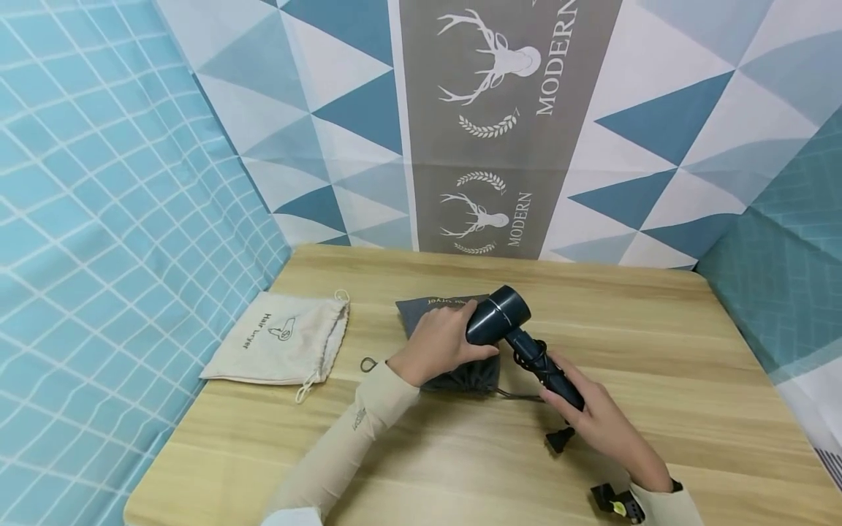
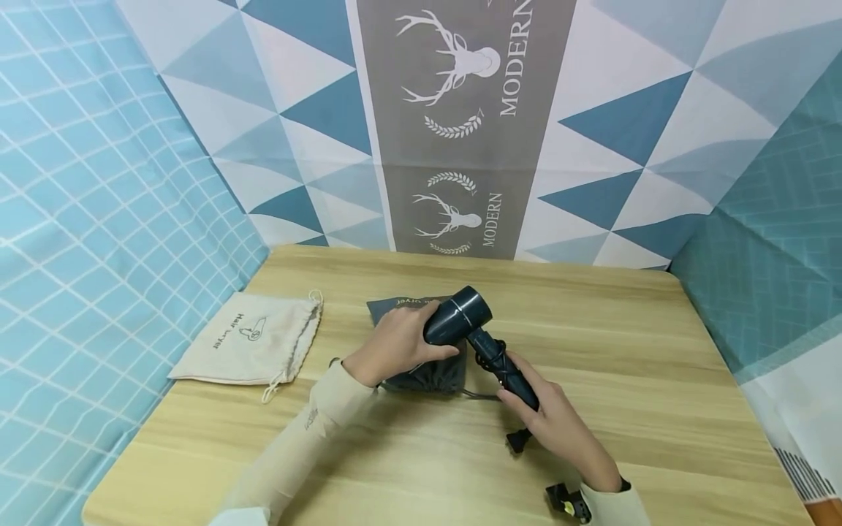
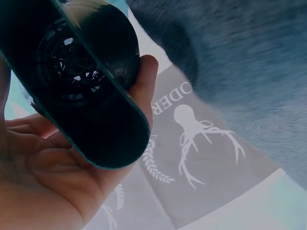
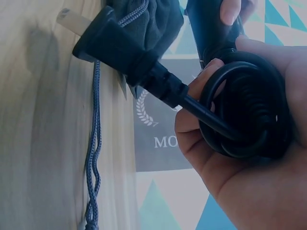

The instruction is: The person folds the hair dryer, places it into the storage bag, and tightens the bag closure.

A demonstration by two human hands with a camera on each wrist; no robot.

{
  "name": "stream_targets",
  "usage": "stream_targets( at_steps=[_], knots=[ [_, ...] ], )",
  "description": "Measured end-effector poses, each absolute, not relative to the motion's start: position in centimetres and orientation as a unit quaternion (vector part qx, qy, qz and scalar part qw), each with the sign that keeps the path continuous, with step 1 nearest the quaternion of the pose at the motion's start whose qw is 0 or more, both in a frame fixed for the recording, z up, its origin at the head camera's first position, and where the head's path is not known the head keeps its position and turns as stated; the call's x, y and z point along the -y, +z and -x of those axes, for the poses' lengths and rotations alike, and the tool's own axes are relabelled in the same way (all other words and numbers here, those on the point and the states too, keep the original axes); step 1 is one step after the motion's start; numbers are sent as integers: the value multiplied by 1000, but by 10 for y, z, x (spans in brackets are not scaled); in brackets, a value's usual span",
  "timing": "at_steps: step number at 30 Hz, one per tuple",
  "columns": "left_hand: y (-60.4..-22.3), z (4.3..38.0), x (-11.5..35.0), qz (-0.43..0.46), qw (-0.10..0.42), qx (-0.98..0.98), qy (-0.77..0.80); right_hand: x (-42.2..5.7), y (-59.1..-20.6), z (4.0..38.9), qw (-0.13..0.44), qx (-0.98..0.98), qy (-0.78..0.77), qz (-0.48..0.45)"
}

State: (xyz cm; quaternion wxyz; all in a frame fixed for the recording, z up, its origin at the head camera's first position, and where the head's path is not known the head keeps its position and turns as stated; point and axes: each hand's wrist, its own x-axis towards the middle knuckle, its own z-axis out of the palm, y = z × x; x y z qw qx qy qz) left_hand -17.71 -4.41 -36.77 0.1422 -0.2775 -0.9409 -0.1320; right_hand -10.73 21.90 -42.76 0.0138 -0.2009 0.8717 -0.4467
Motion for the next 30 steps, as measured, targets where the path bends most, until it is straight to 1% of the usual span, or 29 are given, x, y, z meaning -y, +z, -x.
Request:
stream_targets(
  at_steps=[7, 12, 14, 16, 18, 23, 25, 26, 28, 30],
  knots=[
    [-378, 164, 54, 258, 141, 943, -154, -207, -415, 96, 22, -859, -463, 217],
    [-381, 157, 60, 246, 140, 941, -184, -209, -425, 97, 17, -862, -450, 232],
    [-384, 154, 63, 233, 133, 938, -219, -210, -428, 98, 13, -859, -450, 242],
    [-389, 150, 67, 214, 113, 932, -272, -208, -430, 98, 14, -853, -460, 248],
    [-394, 147, 72, 194, 81, 919, -333, -206, -429, 97, 17, -847, -468, 252],
    [-406, 143, 85, 161, -36, 880, -445, -200, -428, 99, 25, -843, -471, 258],
    [-407, 142, 88, 155, -73, 864, -473, -199, -428, 101, 25, -845, -469, 257],
    [-403, 139, 89, 153, -84, 858, -483, -198, -428, 101, 25, -844, -470, 255],
    [-393, 134, 91, 150, -90, 846, -503, -195, -427, 103, 22, -848, -469, 244],
    [-384, 128, 93, 148, -78, 840, -515, -191, -427, 103, 6, -861, -461, 215]
  ],
)
